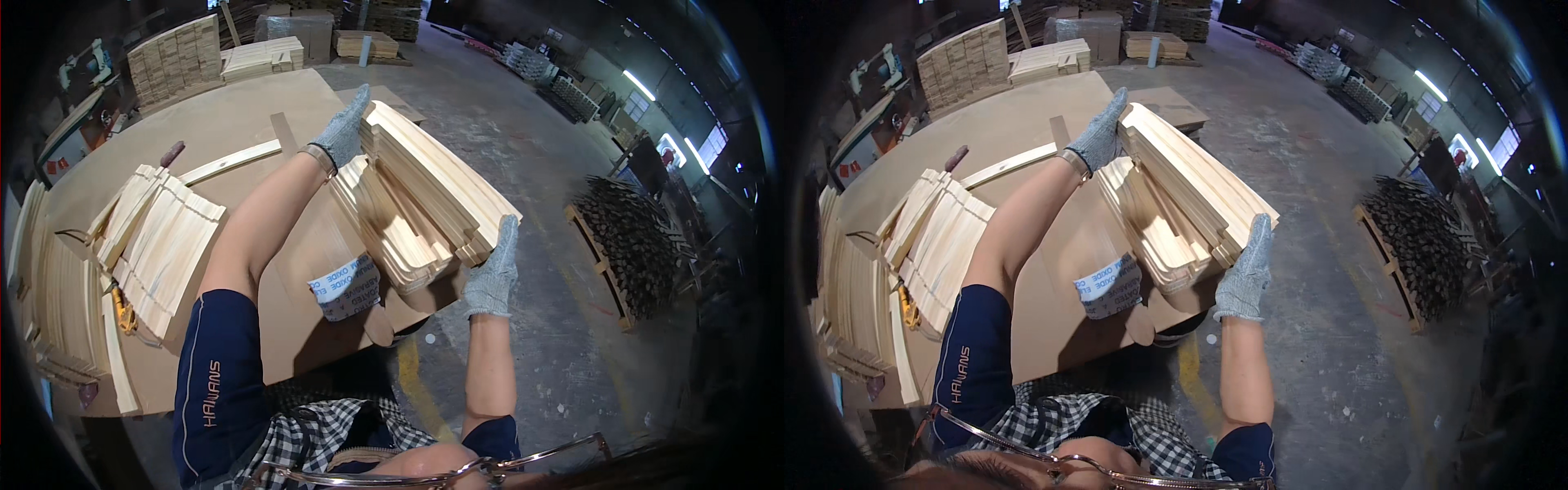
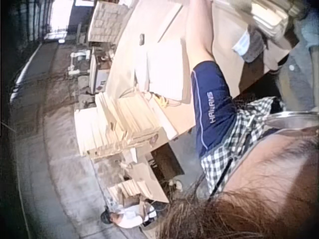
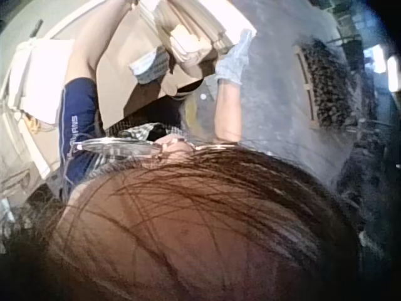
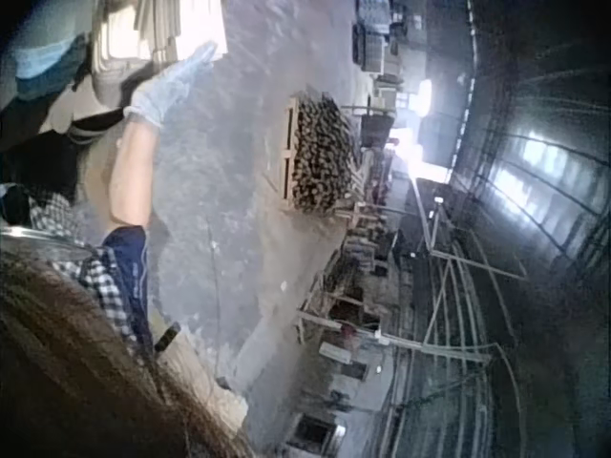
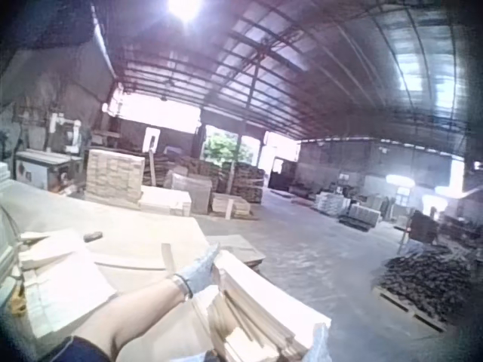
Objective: Manually sanding wooden furniture components with sandpaper at a workshop workbench.
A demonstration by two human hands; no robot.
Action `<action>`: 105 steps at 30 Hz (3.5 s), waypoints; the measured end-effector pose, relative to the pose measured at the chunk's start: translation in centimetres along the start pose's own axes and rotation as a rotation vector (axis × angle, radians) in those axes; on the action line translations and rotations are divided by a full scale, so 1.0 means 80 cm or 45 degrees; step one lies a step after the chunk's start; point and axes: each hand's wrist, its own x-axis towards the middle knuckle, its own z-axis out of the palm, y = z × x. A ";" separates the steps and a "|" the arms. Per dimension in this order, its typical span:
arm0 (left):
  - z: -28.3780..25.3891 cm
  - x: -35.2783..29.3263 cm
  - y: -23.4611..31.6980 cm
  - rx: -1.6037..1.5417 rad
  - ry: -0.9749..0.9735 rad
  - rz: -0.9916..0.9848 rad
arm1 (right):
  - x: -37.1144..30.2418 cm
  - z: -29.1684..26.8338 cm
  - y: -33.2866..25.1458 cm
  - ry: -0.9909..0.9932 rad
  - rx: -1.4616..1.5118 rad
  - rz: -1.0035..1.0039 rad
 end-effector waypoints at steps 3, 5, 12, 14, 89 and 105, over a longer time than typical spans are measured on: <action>-0.016 0.041 -0.011 0.024 -0.134 -0.048 | 0.014 0.008 0.001 0.024 -0.133 -0.005; -0.016 0.062 -0.016 0.116 -0.192 -0.005 | 0.021 0.008 0.001 0.036 -0.237 -0.001; -0.016 0.078 -0.033 0.525 -0.364 0.252 | 0.030 -0.008 0.000 0.100 -0.546 0.097; -0.027 0.085 -0.033 0.536 -0.331 0.117 | 0.027 -0.012 -0.001 0.081 -0.593 0.096; -0.135 0.123 -0.061 2.275 -0.863 0.722 | 0.086 -0.090 0.208 0.259 -0.217 -0.535; -0.138 0.115 -0.065 2.143 -0.766 0.643 | 0.090 -0.088 0.214 0.259 -0.251 -0.550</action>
